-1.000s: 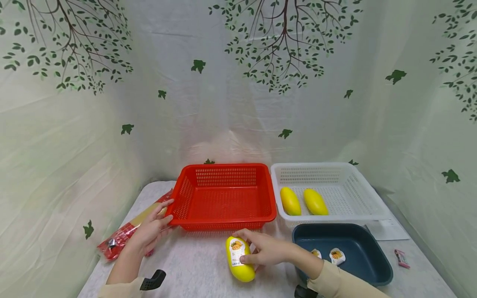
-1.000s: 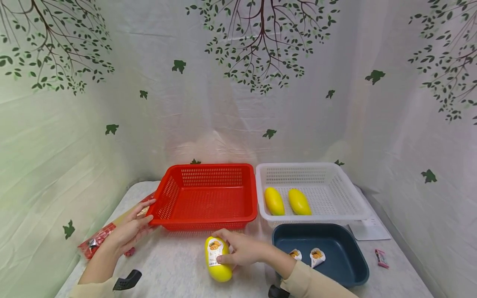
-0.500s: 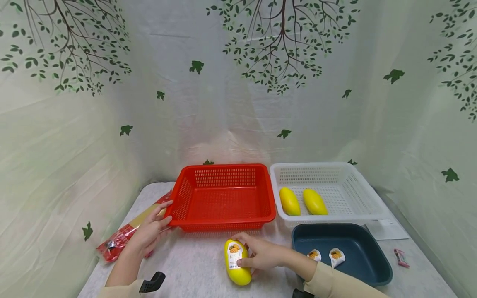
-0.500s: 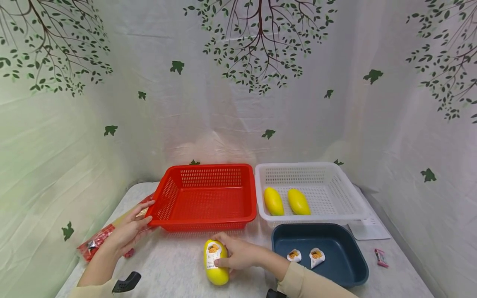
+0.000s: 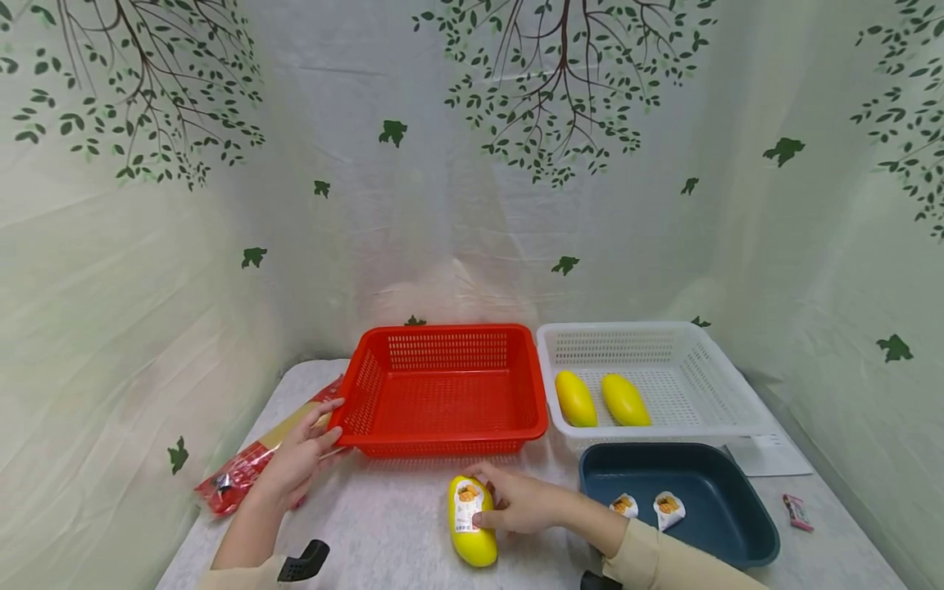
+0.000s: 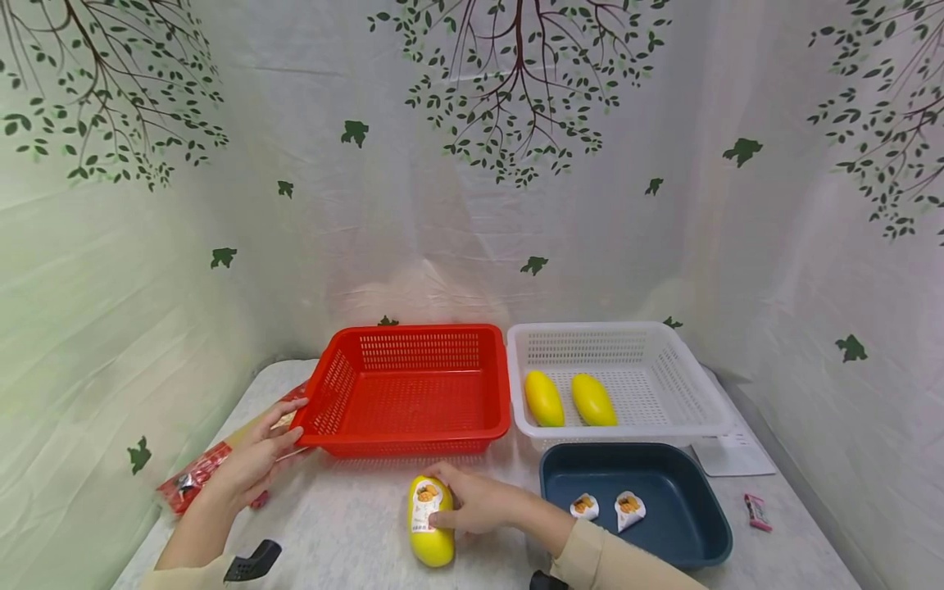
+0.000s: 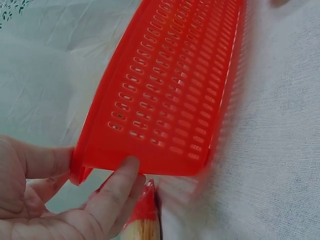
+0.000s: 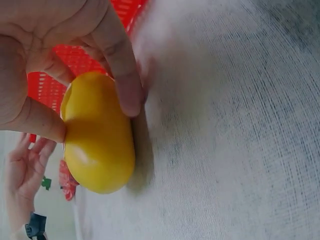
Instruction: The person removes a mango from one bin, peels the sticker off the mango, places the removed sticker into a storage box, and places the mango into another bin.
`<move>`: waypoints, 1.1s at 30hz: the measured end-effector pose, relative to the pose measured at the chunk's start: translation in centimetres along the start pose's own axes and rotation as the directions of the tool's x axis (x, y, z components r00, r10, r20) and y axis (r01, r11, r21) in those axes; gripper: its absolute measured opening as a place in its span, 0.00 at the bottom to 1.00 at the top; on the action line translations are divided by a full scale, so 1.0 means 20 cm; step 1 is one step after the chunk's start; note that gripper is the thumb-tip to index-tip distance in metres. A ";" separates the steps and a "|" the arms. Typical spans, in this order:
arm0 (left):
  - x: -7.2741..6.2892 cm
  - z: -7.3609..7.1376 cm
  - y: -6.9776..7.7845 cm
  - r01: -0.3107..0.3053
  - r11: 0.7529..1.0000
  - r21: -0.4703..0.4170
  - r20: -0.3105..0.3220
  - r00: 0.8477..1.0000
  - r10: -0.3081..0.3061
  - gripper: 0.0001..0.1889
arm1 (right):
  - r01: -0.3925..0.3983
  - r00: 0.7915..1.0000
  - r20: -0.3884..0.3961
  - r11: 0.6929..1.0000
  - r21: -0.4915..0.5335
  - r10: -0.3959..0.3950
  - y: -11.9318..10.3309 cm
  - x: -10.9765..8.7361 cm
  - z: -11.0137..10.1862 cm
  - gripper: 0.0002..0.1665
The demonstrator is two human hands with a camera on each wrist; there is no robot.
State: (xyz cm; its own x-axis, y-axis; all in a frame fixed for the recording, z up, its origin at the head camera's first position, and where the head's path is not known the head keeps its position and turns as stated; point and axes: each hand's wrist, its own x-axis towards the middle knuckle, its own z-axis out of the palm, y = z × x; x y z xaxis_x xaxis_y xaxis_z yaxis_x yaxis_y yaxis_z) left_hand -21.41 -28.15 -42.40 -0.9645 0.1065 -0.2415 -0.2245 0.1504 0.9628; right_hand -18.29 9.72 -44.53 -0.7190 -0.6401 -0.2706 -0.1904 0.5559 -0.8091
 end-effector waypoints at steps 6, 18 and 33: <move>-0.03 0.00 0.00 -0.018 0.999 0.041 -0.012 1.000 0.018 0.34 | -0.009 1.000 -0.030 0.992 -0.122 0.005 -0.01 -0.01 -0.03 0.35; -0.23 0.00 0.03 0.003 0.957 0.292 -0.039 0.999 0.008 0.34 | -0.020 0.996 -0.087 0.981 -0.191 0.003 -0.04 -0.04 -0.09 0.34; -0.22 0.33 -0.07 -0.044 0.959 0.280 0.190 0.982 -0.011 0.28 | 0.034 0.991 -0.108 0.920 -0.391 -0.082 -0.11 -0.05 -0.10 0.24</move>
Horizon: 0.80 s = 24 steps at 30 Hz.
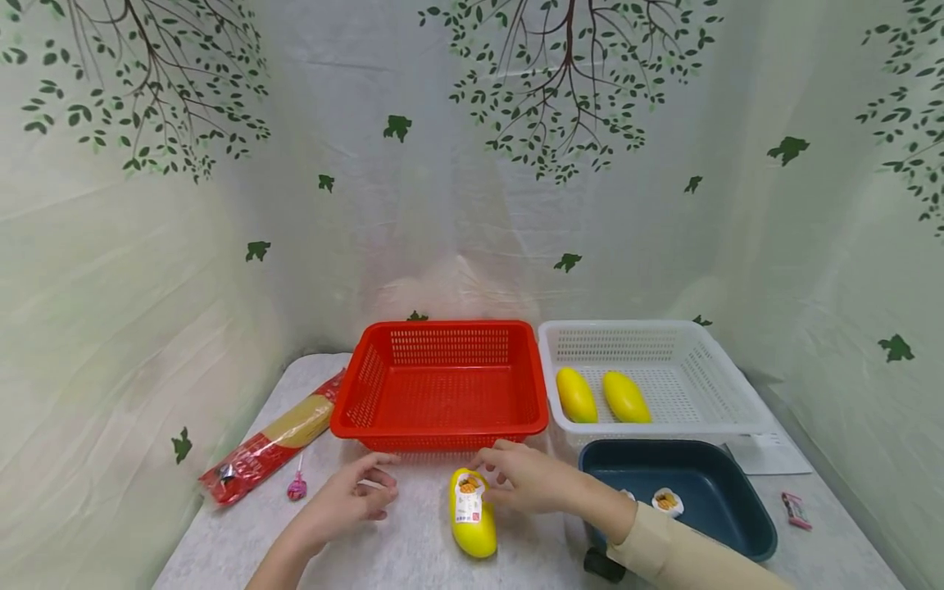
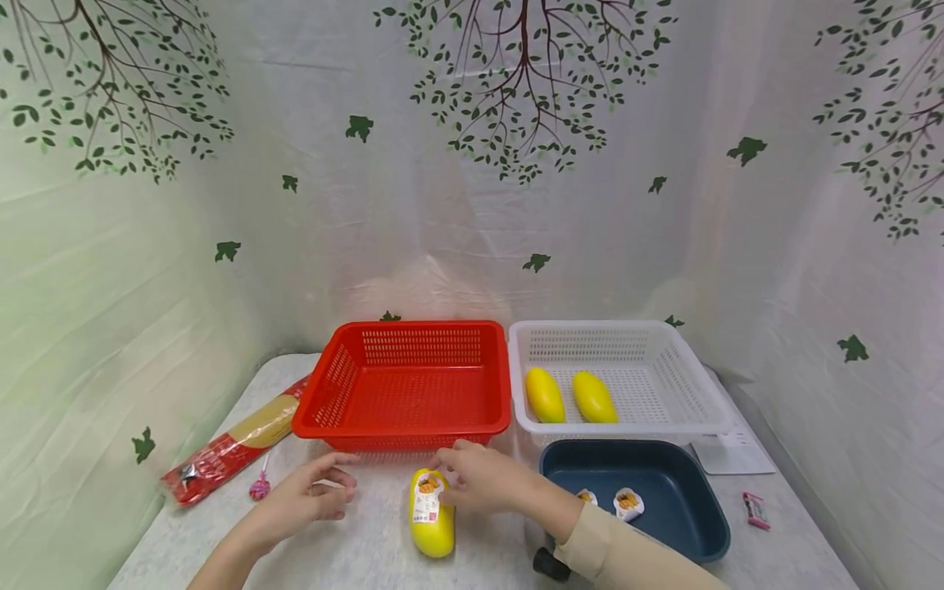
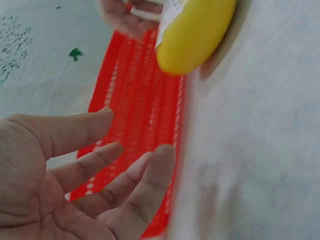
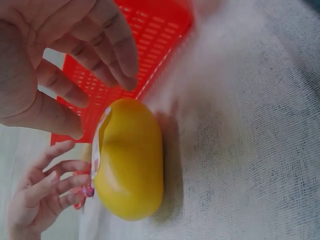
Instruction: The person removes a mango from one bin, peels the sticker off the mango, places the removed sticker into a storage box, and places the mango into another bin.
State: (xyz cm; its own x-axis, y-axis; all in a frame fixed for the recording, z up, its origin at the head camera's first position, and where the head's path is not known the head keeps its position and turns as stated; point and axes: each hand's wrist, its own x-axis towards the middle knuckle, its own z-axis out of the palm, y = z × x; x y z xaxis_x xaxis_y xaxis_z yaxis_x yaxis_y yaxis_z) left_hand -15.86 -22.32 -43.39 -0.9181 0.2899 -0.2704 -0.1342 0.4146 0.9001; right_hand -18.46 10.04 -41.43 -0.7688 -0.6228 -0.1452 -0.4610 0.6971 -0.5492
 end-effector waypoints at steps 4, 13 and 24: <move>0.05 0.10 -0.02 0.009 1.000 -0.013 0.050 0.999 -0.008 0.27 | 0.009 1.000 -0.006 0.999 -0.042 -0.009 -0.01 0.03 0.02 0.22; 0.13 0.23 -0.05 0.013 0.995 -0.096 0.158 0.987 0.002 0.29 | 0.025 1.000 -0.006 0.996 -0.080 -0.025 -0.01 0.06 0.05 0.20; 0.19 0.31 -0.04 0.022 0.975 -0.221 0.249 0.968 0.034 0.33 | 0.052 0.999 0.009 0.994 -0.093 -0.051 0.01 0.06 0.02 0.25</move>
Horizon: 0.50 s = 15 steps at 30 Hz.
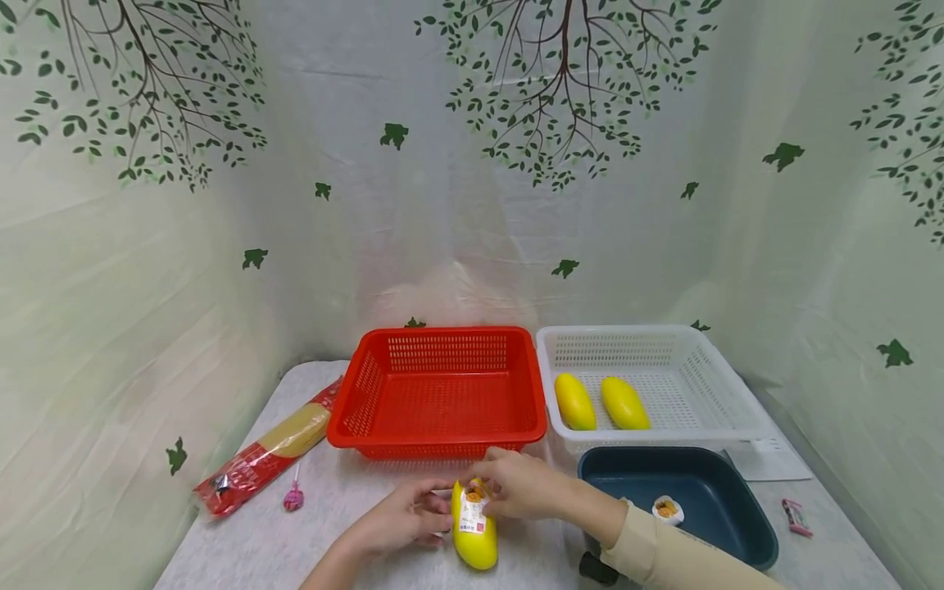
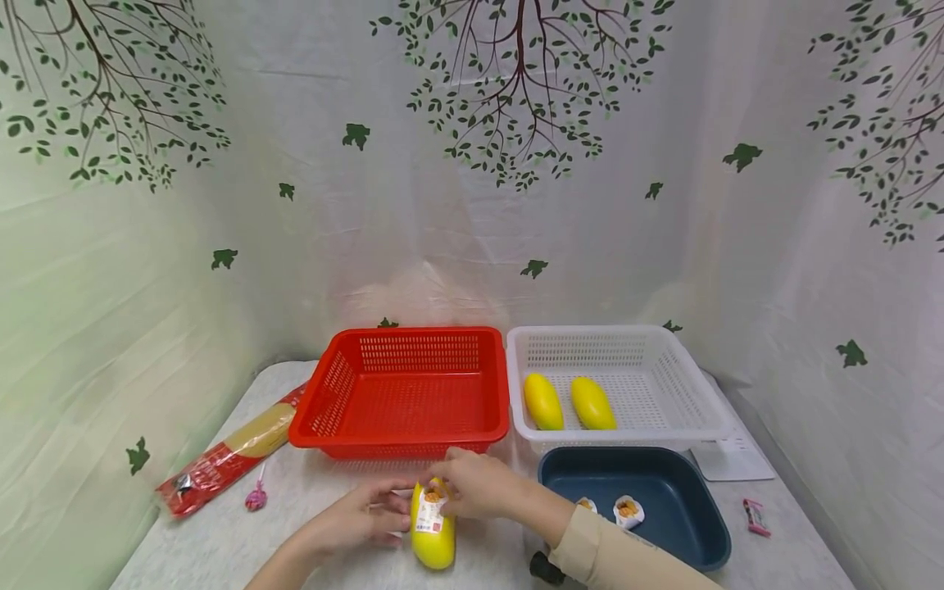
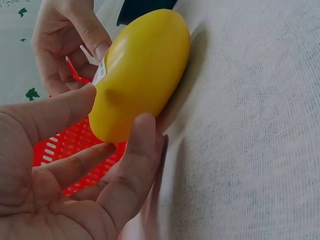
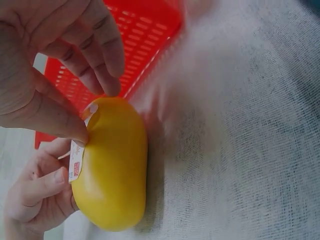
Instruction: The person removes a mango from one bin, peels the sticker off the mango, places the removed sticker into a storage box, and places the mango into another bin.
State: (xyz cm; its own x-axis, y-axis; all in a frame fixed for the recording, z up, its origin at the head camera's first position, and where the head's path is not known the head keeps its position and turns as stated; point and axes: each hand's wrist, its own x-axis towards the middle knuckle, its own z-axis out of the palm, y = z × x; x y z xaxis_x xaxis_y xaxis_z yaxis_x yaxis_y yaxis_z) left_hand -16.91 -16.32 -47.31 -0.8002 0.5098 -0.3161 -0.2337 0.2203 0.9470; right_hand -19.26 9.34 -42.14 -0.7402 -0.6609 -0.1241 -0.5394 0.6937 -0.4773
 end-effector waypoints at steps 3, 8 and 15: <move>0.01 0.02 0.00 0.003 1.000 -0.006 -0.002 1.000 -0.003 0.34 | 0.001 1.000 0.009 1.000 -0.015 -0.001 0.00 -0.01 0.00 0.25; 0.03 0.04 0.01 -0.001 1.000 -0.020 -0.008 1.000 0.000 0.36 | -0.005 1.000 0.013 1.000 -0.015 0.005 0.01 -0.02 -0.01 0.25; 0.05 0.06 0.02 0.028 1.000 0.007 -0.038 0.999 -0.028 0.40 | 0.010 1.000 0.005 1.000 -0.001 -0.010 0.04 -0.03 -0.01 0.25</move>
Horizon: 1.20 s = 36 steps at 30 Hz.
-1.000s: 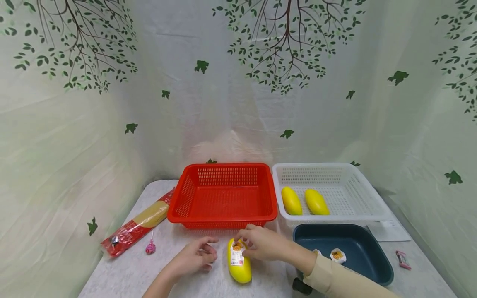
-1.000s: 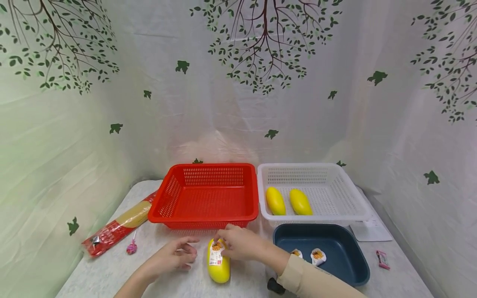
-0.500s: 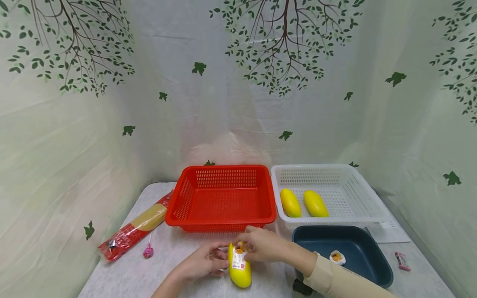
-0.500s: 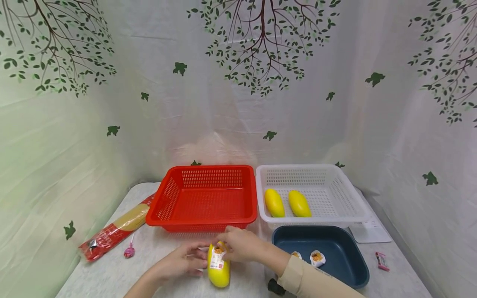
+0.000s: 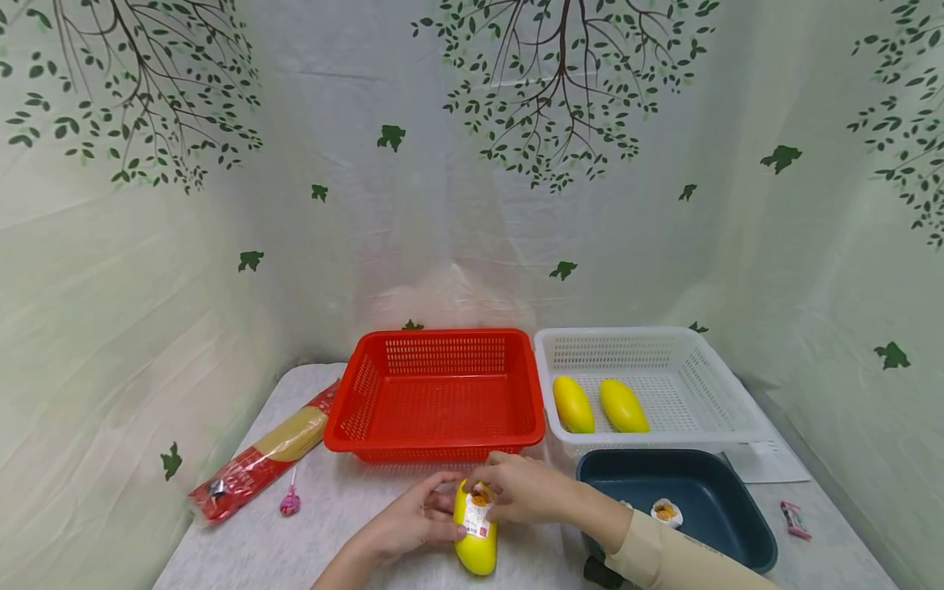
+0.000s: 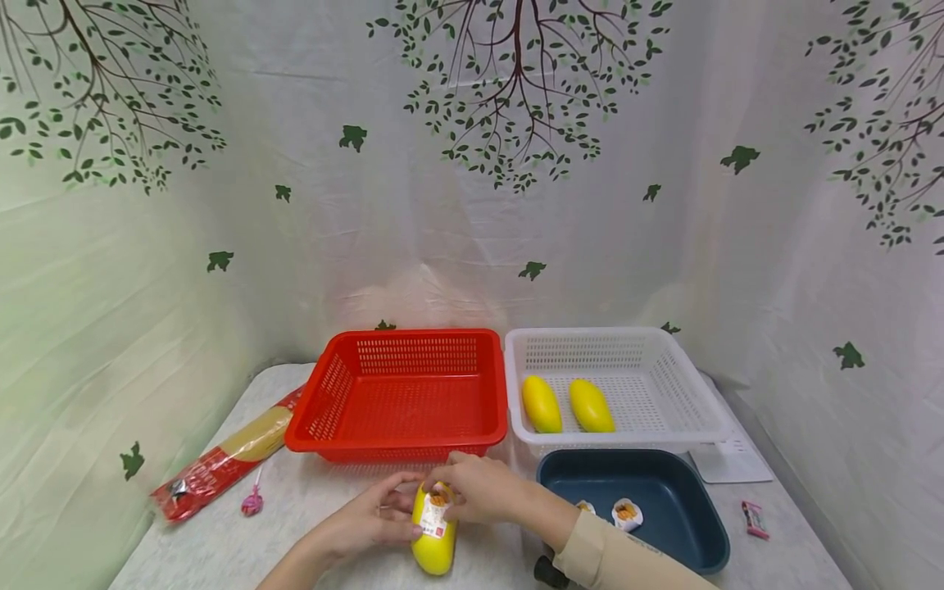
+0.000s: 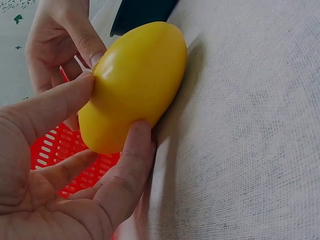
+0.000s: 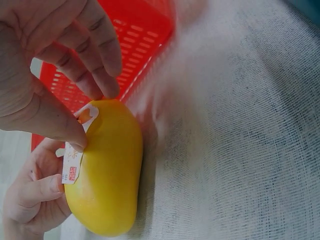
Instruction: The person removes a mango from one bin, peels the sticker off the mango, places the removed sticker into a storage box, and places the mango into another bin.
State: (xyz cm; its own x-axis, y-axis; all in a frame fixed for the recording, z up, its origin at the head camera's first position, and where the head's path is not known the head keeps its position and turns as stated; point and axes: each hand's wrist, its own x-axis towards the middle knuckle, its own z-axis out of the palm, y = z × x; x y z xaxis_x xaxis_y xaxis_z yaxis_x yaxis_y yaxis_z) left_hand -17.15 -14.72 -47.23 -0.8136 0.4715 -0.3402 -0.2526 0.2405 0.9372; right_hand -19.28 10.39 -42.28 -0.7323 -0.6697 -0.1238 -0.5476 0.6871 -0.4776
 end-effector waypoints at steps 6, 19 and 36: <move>0.00 0.00 0.00 0.028 1.000 0.001 -0.011 1.000 -0.028 0.40 | 0.009 1.000 -0.005 1.000 0.004 -0.009 0.01 0.00 0.01 0.24; -0.01 0.02 0.00 0.011 1.000 -0.010 -0.017 1.000 -0.011 0.41 | -0.007 1.000 -0.007 1.000 0.018 0.007 0.01 -0.01 0.01 0.26; 0.00 0.02 -0.01 0.034 0.999 -0.007 -0.045 0.998 -0.034 0.40 | 0.011 1.000 -0.010 0.996 0.090 -0.011 0.02 0.01 0.01 0.22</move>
State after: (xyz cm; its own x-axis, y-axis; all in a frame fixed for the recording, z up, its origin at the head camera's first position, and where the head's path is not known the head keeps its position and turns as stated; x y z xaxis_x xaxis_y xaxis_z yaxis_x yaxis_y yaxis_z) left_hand -16.84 -14.46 -47.35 -0.8271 0.4248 -0.3680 -0.2835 0.2501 0.9258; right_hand -19.57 10.56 -42.64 -0.7303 -0.6741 -0.1105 -0.5173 0.6514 -0.5550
